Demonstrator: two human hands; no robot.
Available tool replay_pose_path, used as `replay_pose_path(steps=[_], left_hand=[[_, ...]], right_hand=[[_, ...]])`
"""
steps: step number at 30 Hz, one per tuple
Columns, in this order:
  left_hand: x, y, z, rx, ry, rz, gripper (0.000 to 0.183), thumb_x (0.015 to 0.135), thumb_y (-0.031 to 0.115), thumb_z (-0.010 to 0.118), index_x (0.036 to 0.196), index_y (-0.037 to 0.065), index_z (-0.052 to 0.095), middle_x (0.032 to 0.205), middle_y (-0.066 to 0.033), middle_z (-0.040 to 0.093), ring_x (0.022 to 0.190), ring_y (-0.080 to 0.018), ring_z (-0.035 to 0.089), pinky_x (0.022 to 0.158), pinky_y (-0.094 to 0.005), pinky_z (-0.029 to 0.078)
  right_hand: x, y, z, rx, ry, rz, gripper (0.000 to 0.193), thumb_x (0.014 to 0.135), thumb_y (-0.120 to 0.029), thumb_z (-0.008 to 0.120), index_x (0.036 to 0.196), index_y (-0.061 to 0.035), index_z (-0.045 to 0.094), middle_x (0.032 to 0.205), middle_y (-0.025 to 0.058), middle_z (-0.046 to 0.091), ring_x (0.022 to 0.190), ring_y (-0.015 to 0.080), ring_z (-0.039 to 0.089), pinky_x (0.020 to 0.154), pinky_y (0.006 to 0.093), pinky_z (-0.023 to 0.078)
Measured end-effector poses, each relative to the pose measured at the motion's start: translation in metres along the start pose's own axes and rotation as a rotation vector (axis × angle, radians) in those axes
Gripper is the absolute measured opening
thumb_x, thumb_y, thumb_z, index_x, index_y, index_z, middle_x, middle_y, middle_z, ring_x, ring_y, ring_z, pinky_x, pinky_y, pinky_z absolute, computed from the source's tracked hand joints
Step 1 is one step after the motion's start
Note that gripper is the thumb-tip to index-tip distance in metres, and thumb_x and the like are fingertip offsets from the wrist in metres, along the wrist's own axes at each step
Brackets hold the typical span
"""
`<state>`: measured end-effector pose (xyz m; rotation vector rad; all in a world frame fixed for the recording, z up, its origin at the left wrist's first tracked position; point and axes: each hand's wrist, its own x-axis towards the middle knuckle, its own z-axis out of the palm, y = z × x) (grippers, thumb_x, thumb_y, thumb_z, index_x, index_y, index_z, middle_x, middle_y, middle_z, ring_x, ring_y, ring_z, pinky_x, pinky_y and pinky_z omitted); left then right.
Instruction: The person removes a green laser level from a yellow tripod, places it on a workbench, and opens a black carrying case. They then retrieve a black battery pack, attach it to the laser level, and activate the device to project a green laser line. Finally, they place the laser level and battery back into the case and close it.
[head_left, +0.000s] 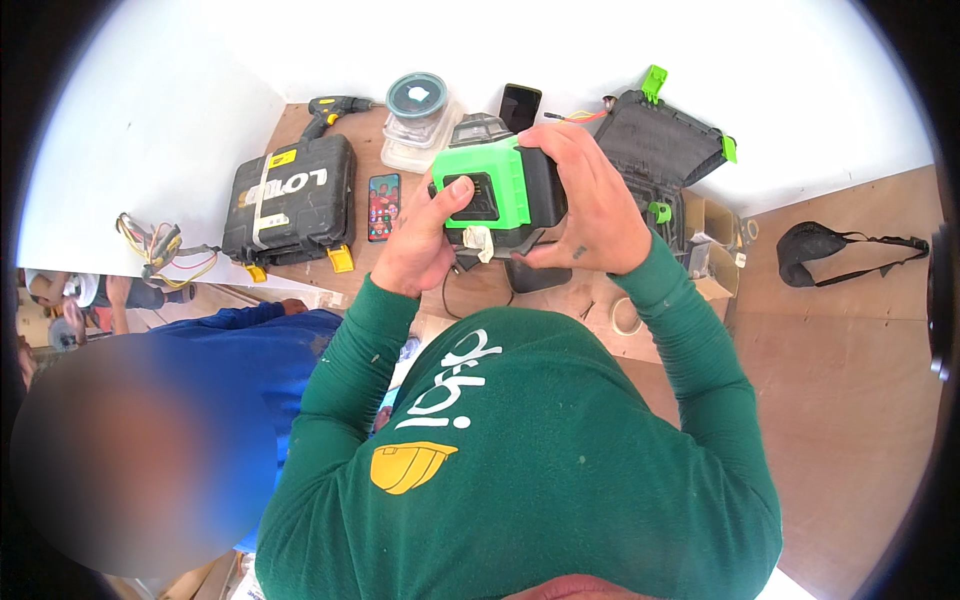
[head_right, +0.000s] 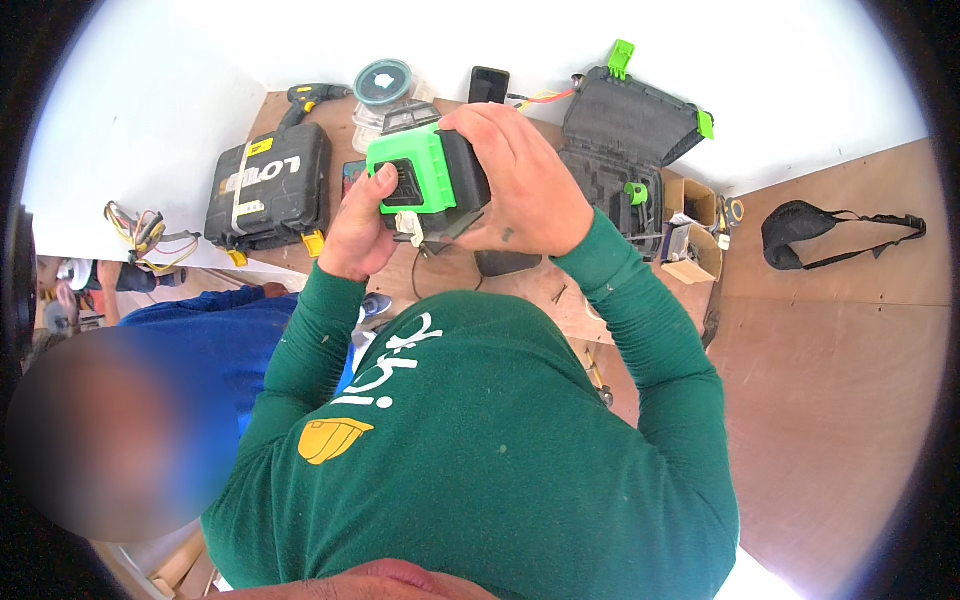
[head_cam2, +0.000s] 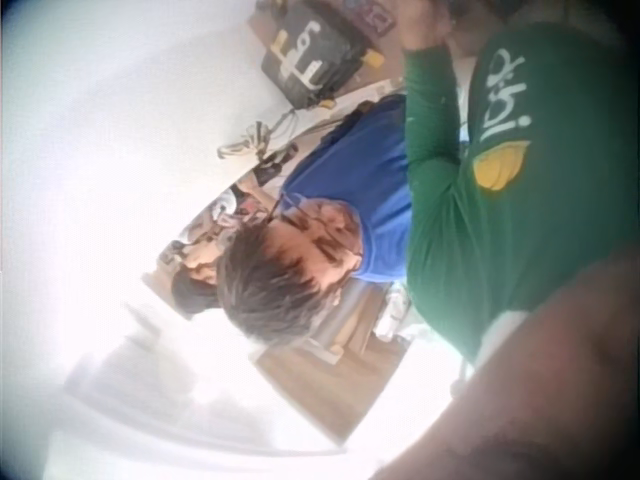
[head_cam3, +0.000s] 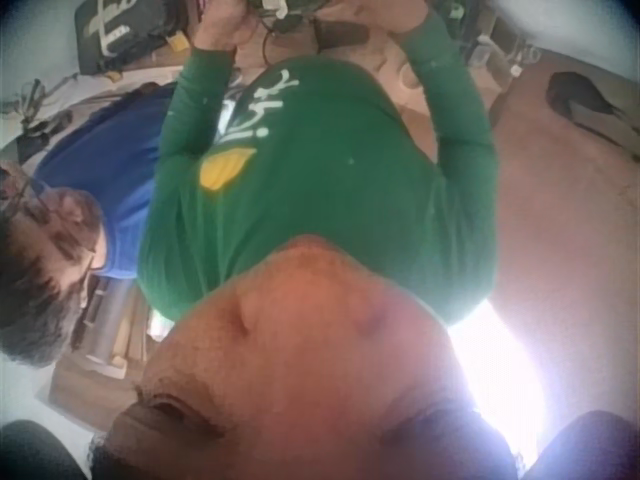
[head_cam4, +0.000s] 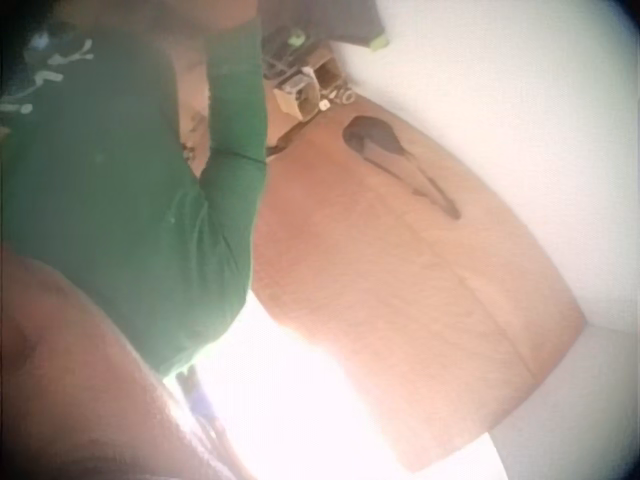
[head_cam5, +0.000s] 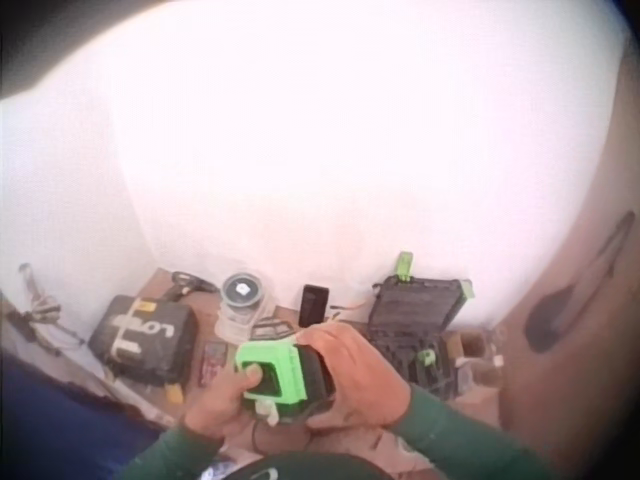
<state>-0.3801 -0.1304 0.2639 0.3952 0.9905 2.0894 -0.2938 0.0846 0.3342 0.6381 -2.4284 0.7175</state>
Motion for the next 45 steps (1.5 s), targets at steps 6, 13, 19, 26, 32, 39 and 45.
replay_pose_path(steps=[6, 13, 19, 26, 32, 39, 45], left_hand=[[-0.005, 0.019, 0.016, -0.124, -0.018, -0.013, 0.070, 0.109, 0.063, 0.043, 0.153, 0.008, 0.046, 0.142, -0.0091, 0.061, 0.127, -0.0177, 0.063, 0.101, -0.0381, 0.058], [-0.004, 0.032, 0.027, 0.052, 0.030, 0.028, 0.071, 0.109, 0.067, 0.035, 0.152, 0.011, 0.047, 0.141, -0.0077, 0.059, 0.129, -0.0168, 0.059, 0.103, -0.0382, 0.054], [-0.009, 0.030, 0.030, 0.161, 0.061, 0.090, 0.075, 0.111, 0.059, 0.041, 0.164, 0.007, 0.031, 0.156, -0.0111, 0.048, 0.142, -0.0217, 0.050, 0.115, -0.0420, 0.047], [-0.016, 0.028, 0.031, 0.077, -0.030, 0.166, 0.070, 0.111, 0.047, 0.047, 0.164, 0.005, 0.029, 0.155, -0.0128, 0.048, 0.139, -0.0247, 0.052, 0.116, -0.0428, 0.043], [-0.021, 0.031, 0.034, 0.132, -0.007, 0.095, 0.073, 0.105, 0.033, 0.060, 0.163, 0.002, 0.028, 0.152, -0.0142, 0.050, 0.133, -0.0233, 0.055, 0.112, -0.0414, 0.045], [-0.017, 0.021, 0.045, 0.243, 0.037, 0.249, 0.099, 0.089, 0.012, 0.083, 0.164, -0.005, 0.020, 0.149, -0.0193, 0.049, 0.125, -0.0233, 0.059, 0.109, -0.0380, 0.048], [-0.013, 0.010, 0.057, 0.372, 0.117, 0.398, 0.112, 0.084, 0.012, 0.088, 0.165, -0.005, 0.012, 0.145, -0.0211, 0.052, 0.126, -0.0261, 0.060, 0.107, -0.0382, 0.052]], right_hand=[[-0.006, 0.004, -0.001, 0.094, -0.033, 0.093, 0.113, 0.050, -0.012, 0.096, 0.149, -0.0049, 0.042, 0.147, 0.0162, 0.051, 0.137, 0.0379, 0.050, 0.117, 0.0477, 0.041], [-0.007, 0.008, 0.004, 0.204, 0.018, 0.196, 0.117, 0.053, -0.015, 0.096, 0.155, -0.0064, 0.038, 0.153, 0.0190, 0.046, 0.145, 0.0400, 0.044, 0.122, 0.0490, 0.038], [-0.018, 0.016, 0.010, 0.182, 0.089, 0.185, 0.121, 0.051, -0.014, 0.096, 0.156, -0.0067, 0.036, 0.155, 0.0185, 0.043, 0.145, 0.0392, 0.044, 0.122, 0.0477, 0.037], [-0.015, 0.015, 0.010, 0.464, 0.205, 0.242, 0.122, 0.054, -0.008, 0.093, 0.159, -0.0085, 0.029, 0.159, 0.0145, 0.037, 0.146, 0.0287, 0.044, 0.122, 0.0441, 0.039], [-0.019, 0.013, 0.011, 0.636, 0.217, 0.379, 0.124, 0.055, -0.010, 0.093, 0.160, -0.0079, 0.026, 0.161, 0.0144, 0.036, 0.146, 0.0285, 0.044, 0.123, 0.0443, 0.038], [-0.027, 0.013, 0.019, 0.485, 0.266, 0.314, 0.123, 0.056, -0.013, 0.094, 0.159, -0.0078, 0.028, 0.158, 0.0150, 0.037, 0.145, 0.0296, 0.045, 0.120, 0.0451, 0.041], [-0.028, 0.010, 0.027, 0.403, 0.342, 0.278, 0.122, 0.056, -0.012, 0.094, 0.158, -0.0082, 0.029, 0.154, 0.0141, 0.036, 0.143, 0.0291, 0.046, 0.117, 0.0453, 0.044]])
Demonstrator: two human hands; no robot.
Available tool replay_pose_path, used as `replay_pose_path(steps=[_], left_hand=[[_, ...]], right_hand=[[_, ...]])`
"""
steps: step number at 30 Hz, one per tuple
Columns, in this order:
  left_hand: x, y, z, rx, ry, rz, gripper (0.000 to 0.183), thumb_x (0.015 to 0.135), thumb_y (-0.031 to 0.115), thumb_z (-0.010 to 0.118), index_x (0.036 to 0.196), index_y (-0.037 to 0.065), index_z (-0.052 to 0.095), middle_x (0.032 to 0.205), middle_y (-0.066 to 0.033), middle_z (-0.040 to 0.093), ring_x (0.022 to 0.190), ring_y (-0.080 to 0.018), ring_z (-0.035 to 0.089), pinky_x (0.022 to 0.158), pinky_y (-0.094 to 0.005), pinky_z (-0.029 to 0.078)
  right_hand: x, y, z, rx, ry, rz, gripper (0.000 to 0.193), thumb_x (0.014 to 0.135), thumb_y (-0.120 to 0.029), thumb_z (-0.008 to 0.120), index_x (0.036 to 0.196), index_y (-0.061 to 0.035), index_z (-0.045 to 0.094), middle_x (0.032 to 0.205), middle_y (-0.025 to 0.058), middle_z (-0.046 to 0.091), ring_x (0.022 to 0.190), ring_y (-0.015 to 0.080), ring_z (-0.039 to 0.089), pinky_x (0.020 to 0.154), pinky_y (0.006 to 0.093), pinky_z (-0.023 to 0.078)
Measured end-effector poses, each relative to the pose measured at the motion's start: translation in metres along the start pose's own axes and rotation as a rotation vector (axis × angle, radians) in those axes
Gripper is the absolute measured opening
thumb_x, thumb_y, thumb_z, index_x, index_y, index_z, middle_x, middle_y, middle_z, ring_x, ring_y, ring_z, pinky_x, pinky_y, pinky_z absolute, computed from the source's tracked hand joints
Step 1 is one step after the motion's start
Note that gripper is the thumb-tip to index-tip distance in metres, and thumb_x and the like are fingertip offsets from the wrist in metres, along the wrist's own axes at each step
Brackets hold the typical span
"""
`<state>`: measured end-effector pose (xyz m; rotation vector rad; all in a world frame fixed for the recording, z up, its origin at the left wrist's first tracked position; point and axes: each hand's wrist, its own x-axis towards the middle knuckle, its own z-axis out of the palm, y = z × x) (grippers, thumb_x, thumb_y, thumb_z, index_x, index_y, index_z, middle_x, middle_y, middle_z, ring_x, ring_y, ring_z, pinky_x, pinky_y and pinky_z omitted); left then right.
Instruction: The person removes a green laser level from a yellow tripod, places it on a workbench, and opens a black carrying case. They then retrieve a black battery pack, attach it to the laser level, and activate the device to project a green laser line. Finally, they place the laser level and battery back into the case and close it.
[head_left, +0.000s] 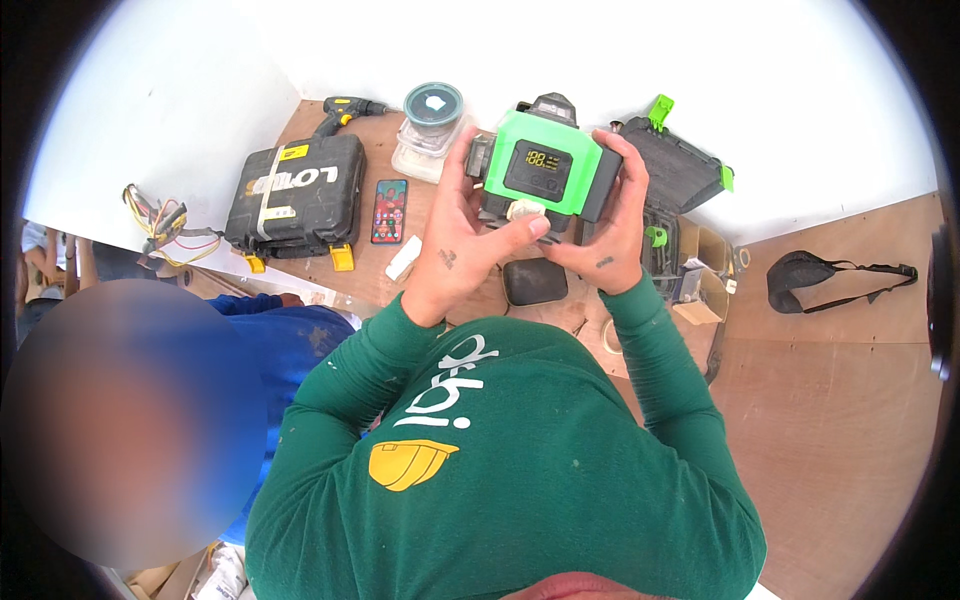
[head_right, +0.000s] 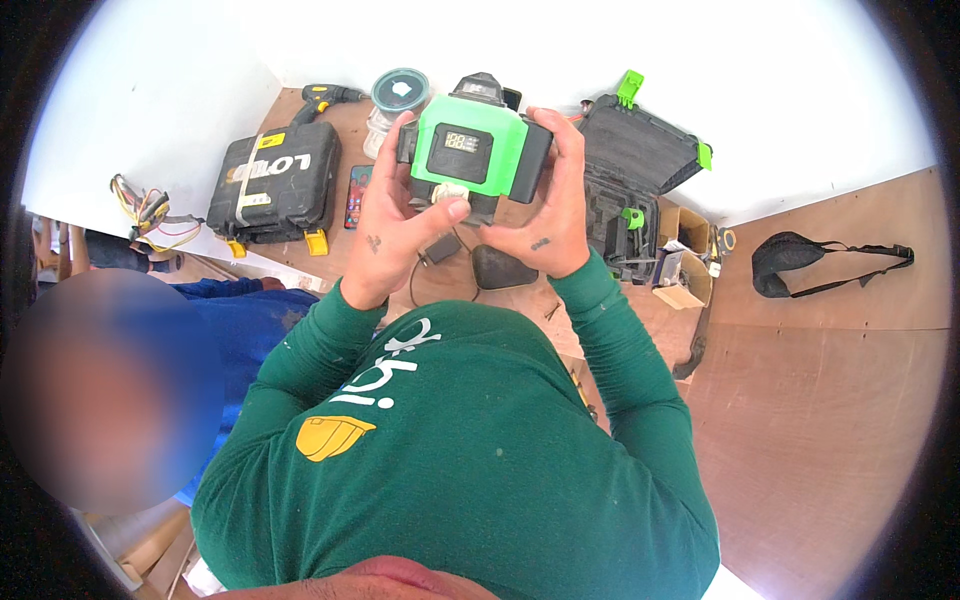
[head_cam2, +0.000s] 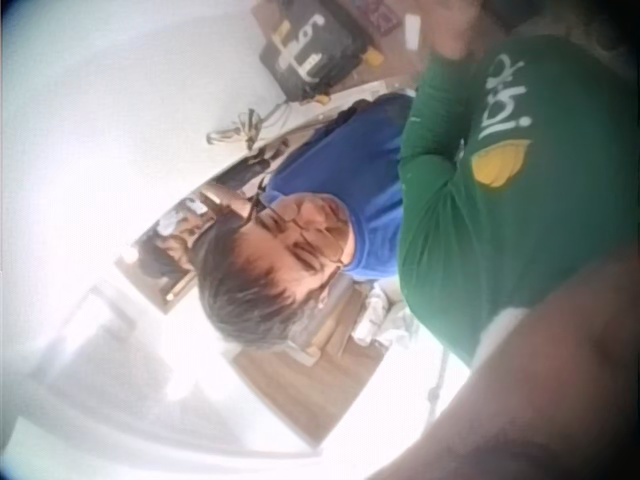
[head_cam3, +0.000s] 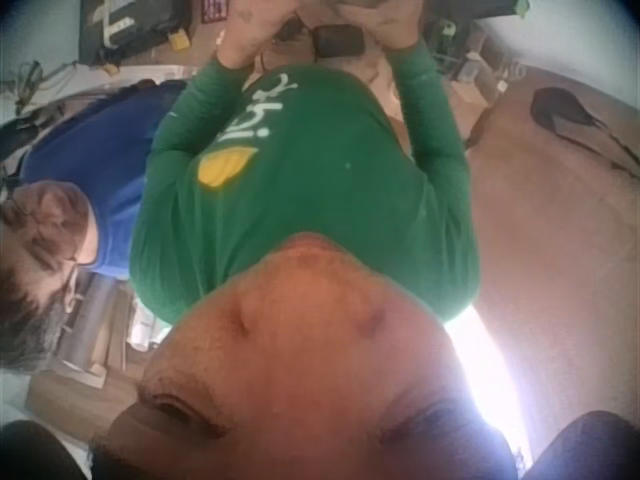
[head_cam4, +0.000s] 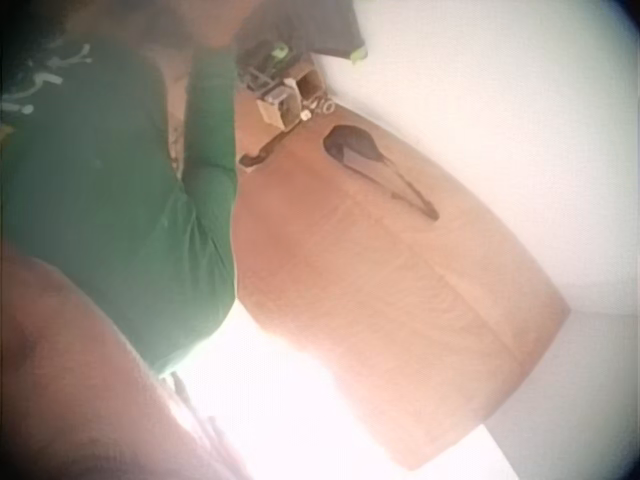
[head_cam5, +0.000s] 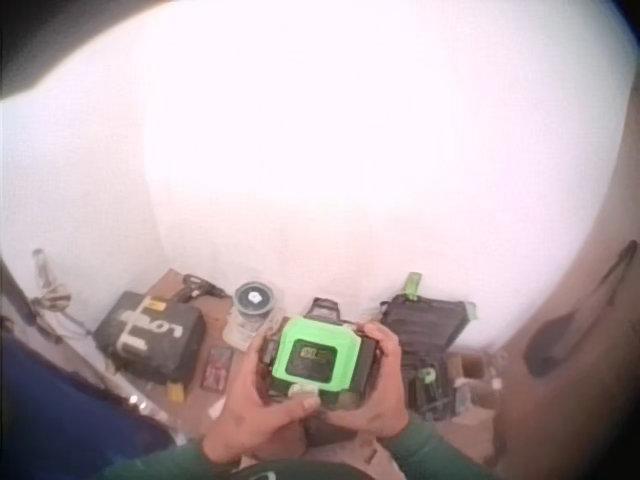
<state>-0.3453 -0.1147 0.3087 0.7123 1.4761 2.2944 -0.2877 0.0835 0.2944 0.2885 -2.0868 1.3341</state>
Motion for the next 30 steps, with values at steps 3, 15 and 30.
replay_pose_path(steps=[3, 15, 30], left_hand=[[0.000, -0.001, 0.004, 0.054, 0.016, 0.045, 0.112, 0.084, 0.011, 0.087, 0.165, -0.006, 0.011, 0.142, -0.0226, 0.053, 0.127, -0.0262, 0.060, 0.105, -0.0383, 0.052], [-0.004, 0.003, 0.005, 0.265, 0.062, 0.145, 0.096, 0.093, 0.015, 0.078, 0.162, -0.011, 0.018, 0.138, -0.0214, 0.062, 0.123, -0.0223, 0.063, 0.103, -0.0348, 0.052], [-0.007, 0.011, 0.001, 0.255, -0.047, 0.175, 0.123, 0.079, 0.037, 0.093, 0.165, -0.005, 0.016, 0.153, -0.0241, 0.046, 0.140, -0.0313, 0.051, 0.119, -0.0437, 0.040]], right_hand=[[-0.002, 0.000, 0.004, -0.007, 0.023, -0.024, 0.121, 0.056, -0.012, 0.095, 0.157, -0.0076, 0.029, 0.153, 0.0142, 0.036, 0.142, 0.0296, 0.046, 0.118, 0.0461, 0.043], [-0.003, -0.001, 0.004, -0.074, 0.039, -0.011, 0.120, 0.058, -0.021, 0.097, 0.156, -0.0055, 0.031, 0.153, 0.0168, 0.039, 0.142, 0.0321, 0.047, 0.115, 0.0458, 0.043], [-0.004, 0.002, -0.007, 0.254, 0.110, 0.148, 0.120, 0.058, -0.016, 0.091, 0.158, -0.0056, 0.027, 0.150, 0.0137, 0.044, 0.140, 0.0270, 0.049, 0.118, 0.0430, 0.042]])
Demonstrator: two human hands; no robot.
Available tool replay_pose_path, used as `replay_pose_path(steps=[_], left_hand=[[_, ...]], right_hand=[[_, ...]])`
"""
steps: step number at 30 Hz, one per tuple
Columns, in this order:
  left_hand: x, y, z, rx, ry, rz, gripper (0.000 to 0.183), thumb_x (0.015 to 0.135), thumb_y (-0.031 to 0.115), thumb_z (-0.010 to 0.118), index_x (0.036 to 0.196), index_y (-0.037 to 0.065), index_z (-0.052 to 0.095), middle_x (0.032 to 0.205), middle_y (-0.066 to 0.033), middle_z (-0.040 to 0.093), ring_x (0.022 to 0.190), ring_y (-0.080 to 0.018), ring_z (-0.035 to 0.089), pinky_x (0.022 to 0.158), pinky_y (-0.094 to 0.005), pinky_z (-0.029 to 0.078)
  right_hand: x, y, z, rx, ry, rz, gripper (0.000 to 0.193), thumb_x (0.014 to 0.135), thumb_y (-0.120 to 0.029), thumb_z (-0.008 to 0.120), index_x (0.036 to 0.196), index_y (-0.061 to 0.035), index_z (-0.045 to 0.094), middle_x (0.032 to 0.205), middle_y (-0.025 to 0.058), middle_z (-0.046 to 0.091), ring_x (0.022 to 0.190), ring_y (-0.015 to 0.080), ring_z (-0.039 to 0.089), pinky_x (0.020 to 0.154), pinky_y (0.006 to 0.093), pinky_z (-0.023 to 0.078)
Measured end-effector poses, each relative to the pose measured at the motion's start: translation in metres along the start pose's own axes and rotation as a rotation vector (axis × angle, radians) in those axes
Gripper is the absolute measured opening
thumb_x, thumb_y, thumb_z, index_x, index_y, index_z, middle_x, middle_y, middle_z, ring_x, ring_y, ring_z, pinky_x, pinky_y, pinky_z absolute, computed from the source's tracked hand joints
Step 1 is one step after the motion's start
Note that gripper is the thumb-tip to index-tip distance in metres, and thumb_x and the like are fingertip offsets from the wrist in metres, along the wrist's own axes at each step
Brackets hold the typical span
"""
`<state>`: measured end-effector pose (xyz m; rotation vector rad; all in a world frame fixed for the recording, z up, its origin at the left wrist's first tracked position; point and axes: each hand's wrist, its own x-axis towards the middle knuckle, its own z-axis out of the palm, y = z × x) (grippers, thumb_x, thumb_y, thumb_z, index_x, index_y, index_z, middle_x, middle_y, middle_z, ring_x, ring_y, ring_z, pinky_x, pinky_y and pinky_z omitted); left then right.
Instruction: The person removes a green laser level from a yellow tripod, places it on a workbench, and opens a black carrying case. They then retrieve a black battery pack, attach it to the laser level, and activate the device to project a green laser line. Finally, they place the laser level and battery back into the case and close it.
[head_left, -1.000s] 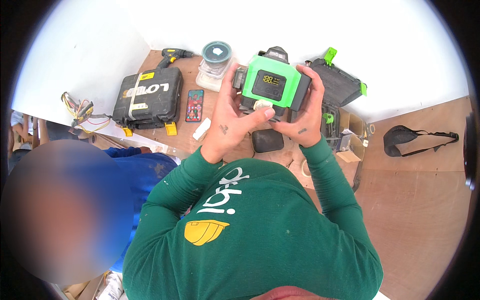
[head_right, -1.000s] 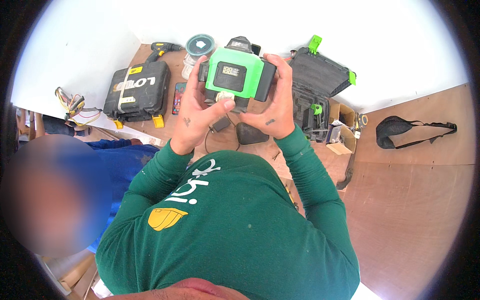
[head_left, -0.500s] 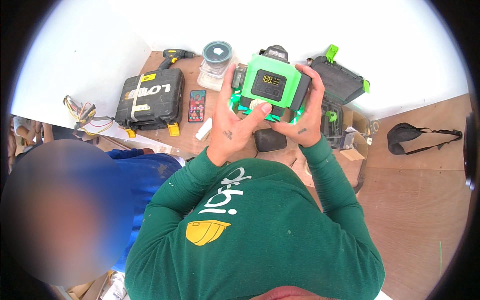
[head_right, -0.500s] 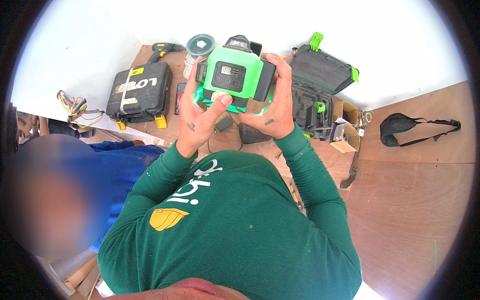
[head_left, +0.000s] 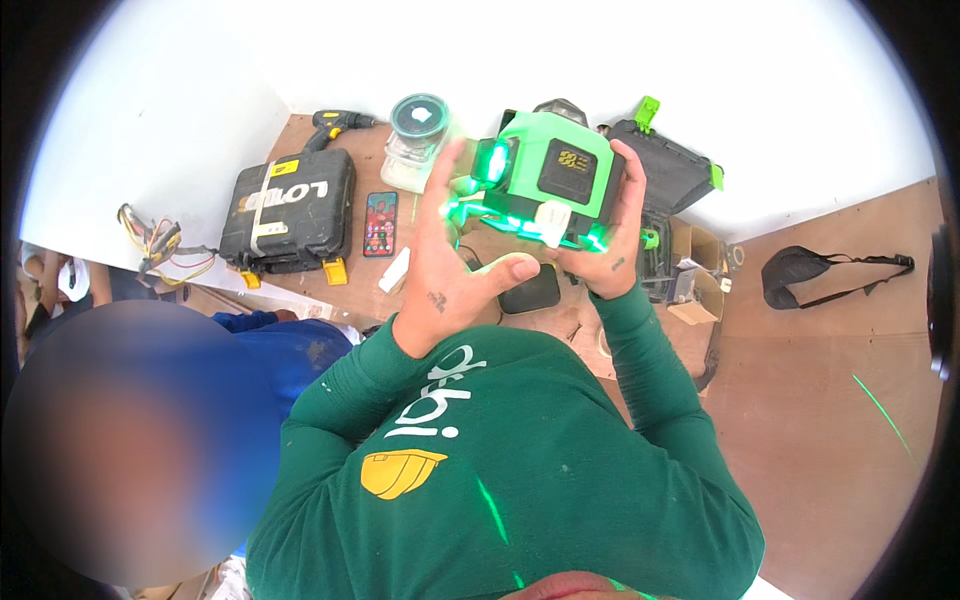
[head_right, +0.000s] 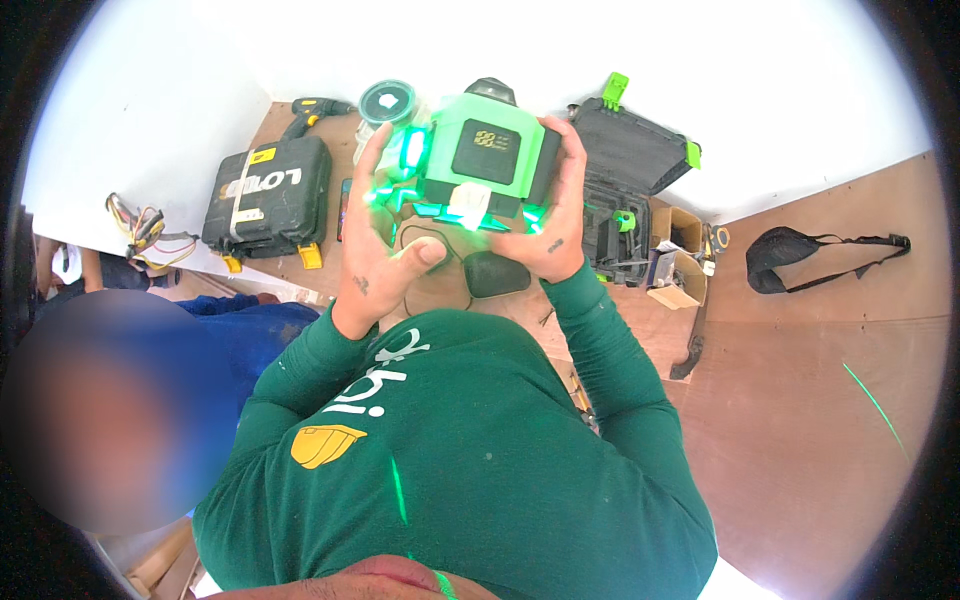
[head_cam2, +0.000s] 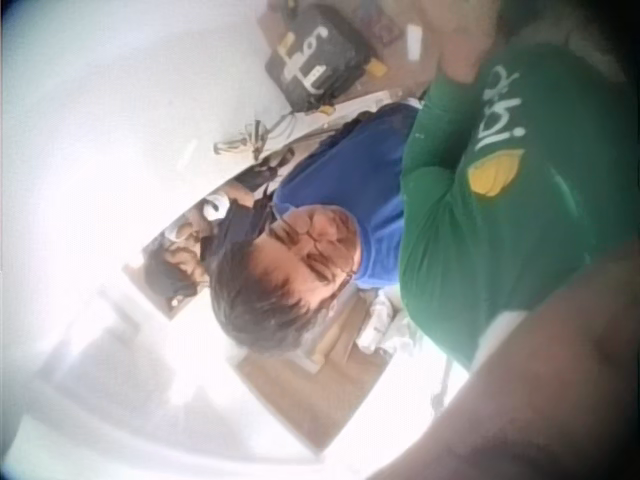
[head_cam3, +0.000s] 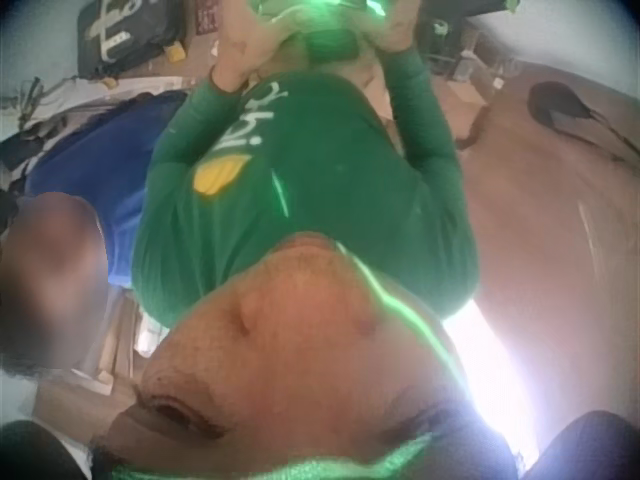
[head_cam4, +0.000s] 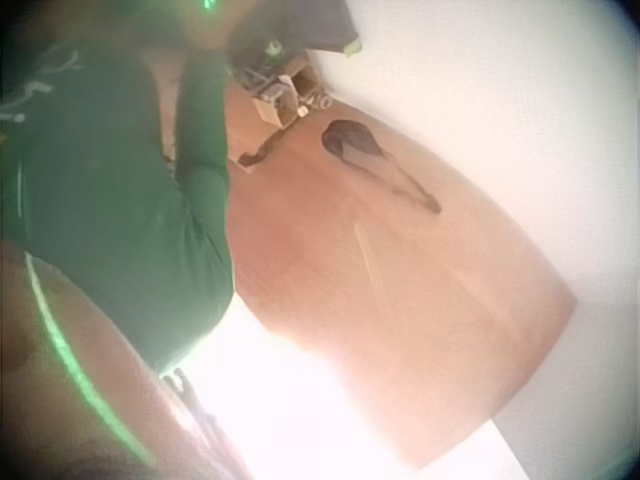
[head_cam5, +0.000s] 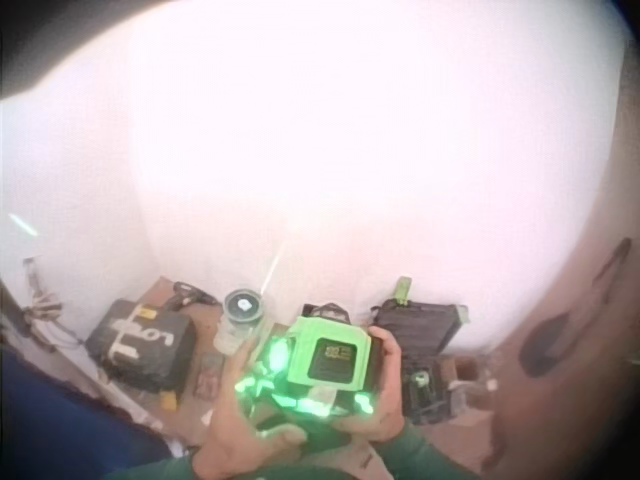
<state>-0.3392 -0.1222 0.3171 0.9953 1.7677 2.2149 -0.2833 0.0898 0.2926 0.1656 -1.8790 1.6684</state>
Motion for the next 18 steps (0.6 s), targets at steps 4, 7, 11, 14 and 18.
replay_pose_path(steps=[4, 7, 11, 14, 18], left_hand=[[0.003, -0.003, 0.006, -0.081, -0.002, -0.001, 0.120, 0.079, 0.028, 0.093, 0.165, -0.004, 0.015, 0.155, -0.0230, 0.044, 0.141, -0.0311, 0.050, 0.117, -0.0443, 0.043], [0.004, -0.001, 0.013, -0.172, 0.008, -0.041, 0.116, 0.081, 0.018, 0.092, 0.165, -0.002, 0.015, 0.152, -0.0214, 0.045, 0.138, -0.0289, 0.052, 0.113, -0.0424, 0.047], [0.006, 0.002, 0.014, -0.069, 0.033, -0.060, 0.109, 0.083, 0.012, 0.088, 0.165, -0.002, 0.016, 0.147, -0.0202, 0.049, 0.132, -0.0268, 0.058, 0.109, -0.0393, 0.050], [0.003, -0.003, 0.015, -0.074, 0.040, -0.048, 0.102, 0.087, 0.012, 0.083, 0.164, -0.002, 0.018, 0.146, -0.0203, 0.050, 0.130, -0.0265, 0.058, 0.109, -0.0396, 0.050], [0.001, -0.004, 0.017, -0.071, 0.051, -0.023, 0.094, 0.089, 0.016, 0.076, 0.163, -0.002, 0.021, 0.147, -0.0205, 0.050, 0.131, -0.0265, 0.056, 0.110, -0.0406, 0.048]], right_hand=[[0.001, -0.003, -0.001, -0.149, -0.018, -0.112, 0.121, 0.055, -0.017, 0.090, 0.158, -0.0062, 0.028, 0.155, 0.0164, 0.042, 0.145, 0.0305, 0.044, 0.122, 0.0450, 0.036], [0.000, 0.000, -0.008, -0.148, -0.058, -0.162, 0.121, 0.054, -0.016, 0.090, 0.158, -0.0074, 0.029, 0.157, 0.0178, 0.040, 0.148, 0.0327, 0.041, 0.123, 0.0463, 0.033], [0.002, -0.004, -0.009, -0.283, -0.091, -0.277, 0.119, 0.054, -0.017, 0.094, 0.156, -0.0085, 0.033, 0.156, 0.0203, 0.041, 0.147, 0.0367, 0.042, 0.121, 0.0494, 0.035], [0.006, -0.006, -0.010, -0.355, -0.111, -0.341, 0.118, 0.054, -0.017, 0.095, 0.155, -0.0086, 0.035, 0.155, 0.0219, 0.043, 0.145, 0.0389, 0.043, 0.120, 0.0508, 0.037], [0.008, -0.011, -0.009, -0.396, -0.116, -0.380, 0.116, 0.054, -0.017, 0.094, 0.154, -0.0080, 0.036, 0.153, 0.0227, 0.044, 0.144, 0.0396, 0.045, 0.120, 0.0507, 0.038]])
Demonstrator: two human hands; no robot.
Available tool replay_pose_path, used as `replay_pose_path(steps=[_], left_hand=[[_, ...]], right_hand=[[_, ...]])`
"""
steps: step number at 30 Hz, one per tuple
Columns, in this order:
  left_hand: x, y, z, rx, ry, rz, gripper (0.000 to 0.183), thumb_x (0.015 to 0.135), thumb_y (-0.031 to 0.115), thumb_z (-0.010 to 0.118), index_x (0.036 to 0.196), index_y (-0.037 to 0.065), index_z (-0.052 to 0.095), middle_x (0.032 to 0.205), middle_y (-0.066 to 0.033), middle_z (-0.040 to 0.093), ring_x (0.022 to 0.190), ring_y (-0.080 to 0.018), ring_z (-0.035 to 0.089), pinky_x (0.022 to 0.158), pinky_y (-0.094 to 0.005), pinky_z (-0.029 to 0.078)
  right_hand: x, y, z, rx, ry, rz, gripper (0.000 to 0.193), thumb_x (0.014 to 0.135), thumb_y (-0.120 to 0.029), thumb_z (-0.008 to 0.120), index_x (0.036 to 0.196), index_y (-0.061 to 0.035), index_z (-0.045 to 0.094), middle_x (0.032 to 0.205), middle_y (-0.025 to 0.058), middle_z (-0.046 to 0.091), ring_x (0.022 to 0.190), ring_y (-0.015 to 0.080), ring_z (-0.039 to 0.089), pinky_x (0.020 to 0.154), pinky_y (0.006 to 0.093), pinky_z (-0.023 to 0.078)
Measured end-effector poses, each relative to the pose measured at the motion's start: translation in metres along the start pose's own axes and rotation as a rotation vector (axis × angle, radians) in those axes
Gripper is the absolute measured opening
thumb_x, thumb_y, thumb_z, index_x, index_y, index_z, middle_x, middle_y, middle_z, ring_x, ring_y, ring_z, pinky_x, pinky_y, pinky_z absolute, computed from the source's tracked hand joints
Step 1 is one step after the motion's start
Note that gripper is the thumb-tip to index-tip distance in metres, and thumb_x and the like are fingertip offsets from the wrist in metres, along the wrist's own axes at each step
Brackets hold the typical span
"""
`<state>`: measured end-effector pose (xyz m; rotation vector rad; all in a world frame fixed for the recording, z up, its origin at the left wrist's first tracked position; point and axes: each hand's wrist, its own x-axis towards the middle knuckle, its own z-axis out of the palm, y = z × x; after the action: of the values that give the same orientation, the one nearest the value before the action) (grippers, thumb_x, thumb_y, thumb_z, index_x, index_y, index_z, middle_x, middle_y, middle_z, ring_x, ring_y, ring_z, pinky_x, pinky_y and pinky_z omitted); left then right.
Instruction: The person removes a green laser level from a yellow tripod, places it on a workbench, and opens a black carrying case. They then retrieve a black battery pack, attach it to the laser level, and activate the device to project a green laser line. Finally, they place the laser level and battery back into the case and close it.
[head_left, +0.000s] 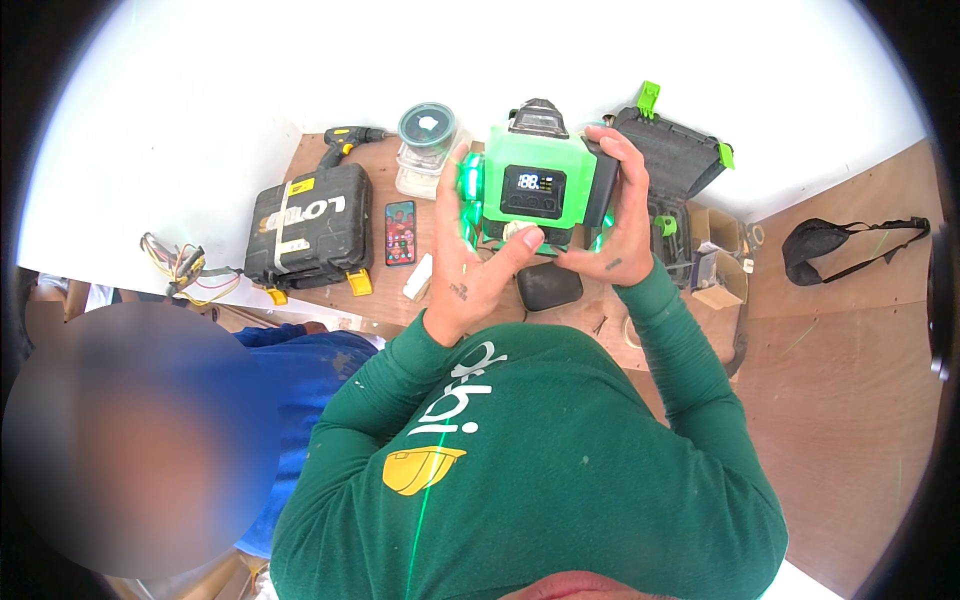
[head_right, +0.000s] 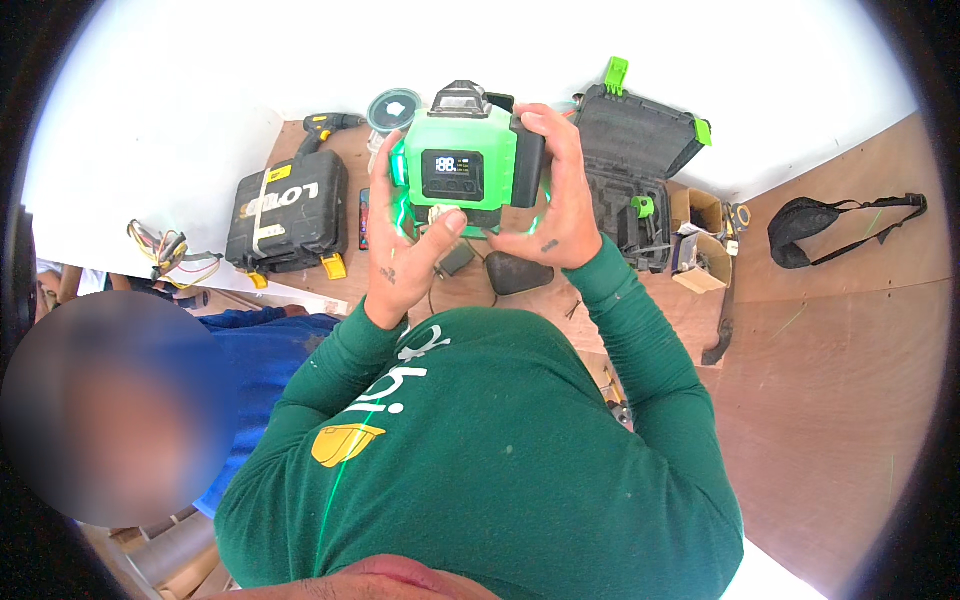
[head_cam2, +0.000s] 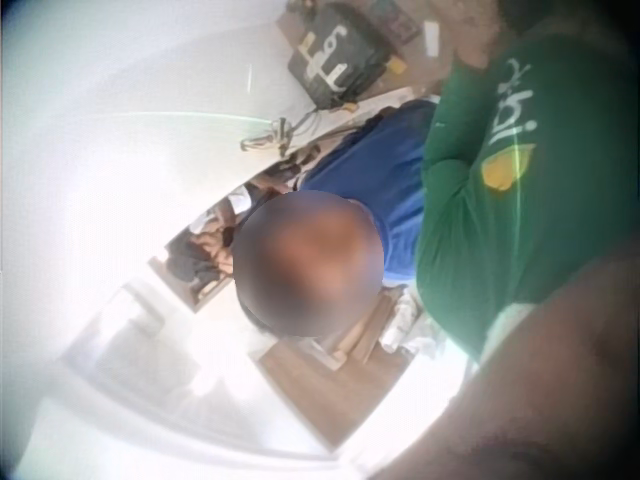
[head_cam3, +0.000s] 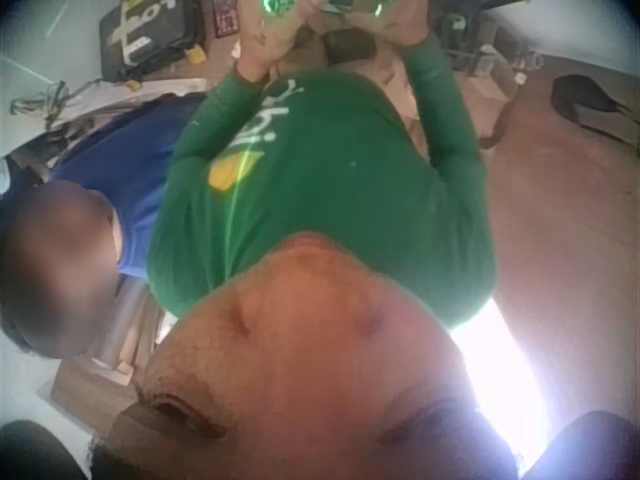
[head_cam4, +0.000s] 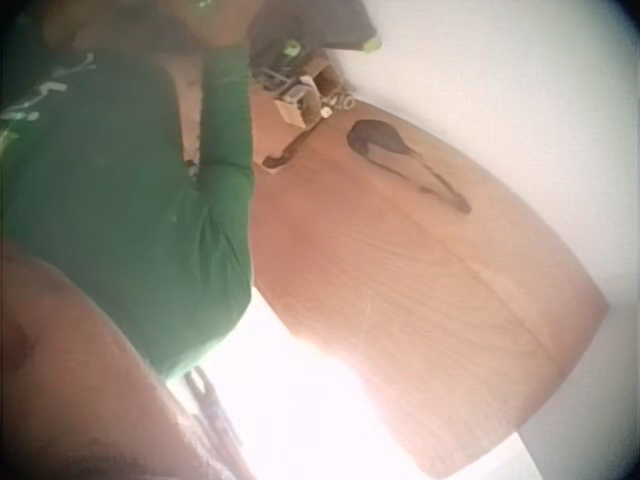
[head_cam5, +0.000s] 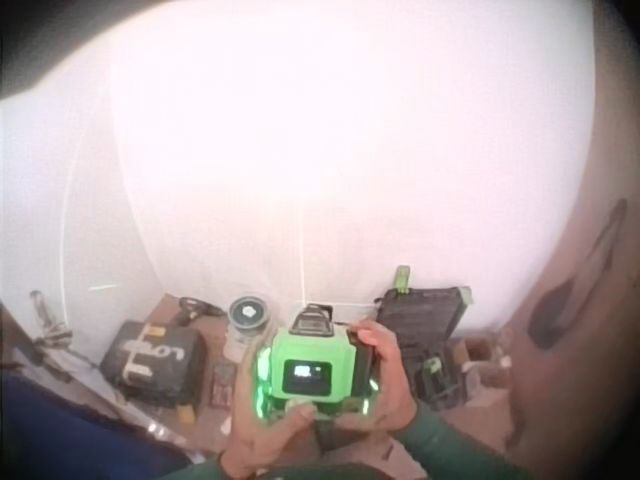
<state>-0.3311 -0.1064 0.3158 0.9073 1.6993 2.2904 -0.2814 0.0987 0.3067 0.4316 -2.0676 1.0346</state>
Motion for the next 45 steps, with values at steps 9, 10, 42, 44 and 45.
replay_pose_path(steps=[9, 10, 42, 44, 45], left_hand=[[-0.001, -0.002, -0.001, 0.049, 0.024, 0.023, 0.094, 0.089, 0.019, 0.077, 0.163, -0.003, 0.023, 0.147, -0.0208, 0.049, 0.133, -0.0275, 0.054, 0.112, -0.0411, 0.046], [-0.001, -0.002, -0.001, 0.047, 0.026, 0.020, 0.094, 0.089, 0.019, 0.077, 0.163, -0.003, 0.024, 0.147, -0.0209, 0.049, 0.133, -0.0276, 0.054, 0.112, -0.0411, 0.046], [-0.007, -0.014, -0.005, -0.027, 0.021, -0.014, 0.095, 0.091, 0.014, 0.076, 0.164, -0.002, 0.019, 0.147, -0.0205, 0.051, 0.130, -0.0253, 0.057, 0.109, -0.0383, 0.048], [-0.008, -0.018, -0.008, 0.041, 0.014, 0.004, 0.095, 0.091, 0.015, 0.076, 0.164, -0.001, 0.018, 0.146, -0.0200, 0.052, 0.129, -0.0254, 0.058, 0.109, -0.0380, 0.048], [-0.008, -0.022, -0.013, 0.108, 0.007, 0.020, 0.095, 0.091, 0.015, 0.076, 0.165, -0.001, 0.018, 0.146, -0.0197, 0.052, 0.129, -0.0255, 0.058, 0.109, -0.0378, 0.048]], right_hand=[[0.000, 0.001, 0.000, 0.004, -0.014, 0.004, 0.115, 0.054, -0.015, 0.093, 0.153, -0.0076, 0.036, 0.154, 0.0223, 0.043, 0.143, 0.0392, 0.046, 0.118, 0.0498, 0.040], [0.000, 0.001, 0.000, 0.007, -0.015, 0.004, 0.115, 0.054, -0.015, 0.093, 0.153, -0.0077, 0.036, 0.154, 0.0222, 0.043, 0.143, 0.0391, 0.046, 0.118, 0.0498, 0.040], [-0.007, 0.002, 0.006, 0.109, -0.023, 0.080, 0.115, 0.054, -0.016, 0.094, 0.153, -0.0094, 0.036, 0.154, 0.0207, 0.043, 0.145, 0.0383, 0.043, 0.118, 0.0493, 0.041], [-0.007, 0.001, 0.006, 0.077, -0.026, 0.071, 0.115, 0.054, -0.015, 0.095, 0.153, -0.0093, 0.037, 0.153, 0.0207, 0.044, 0.145, 0.0387, 0.043, 0.118, 0.0492, 0.041], [-0.006, 0.000, 0.004, 0.043, -0.034, 0.059, 0.115, 0.054, -0.014, 0.095, 0.153, -0.0094, 0.037, 0.153, 0.0206, 0.043, 0.145, 0.0389, 0.043, 0.117, 0.0491, 0.042]])
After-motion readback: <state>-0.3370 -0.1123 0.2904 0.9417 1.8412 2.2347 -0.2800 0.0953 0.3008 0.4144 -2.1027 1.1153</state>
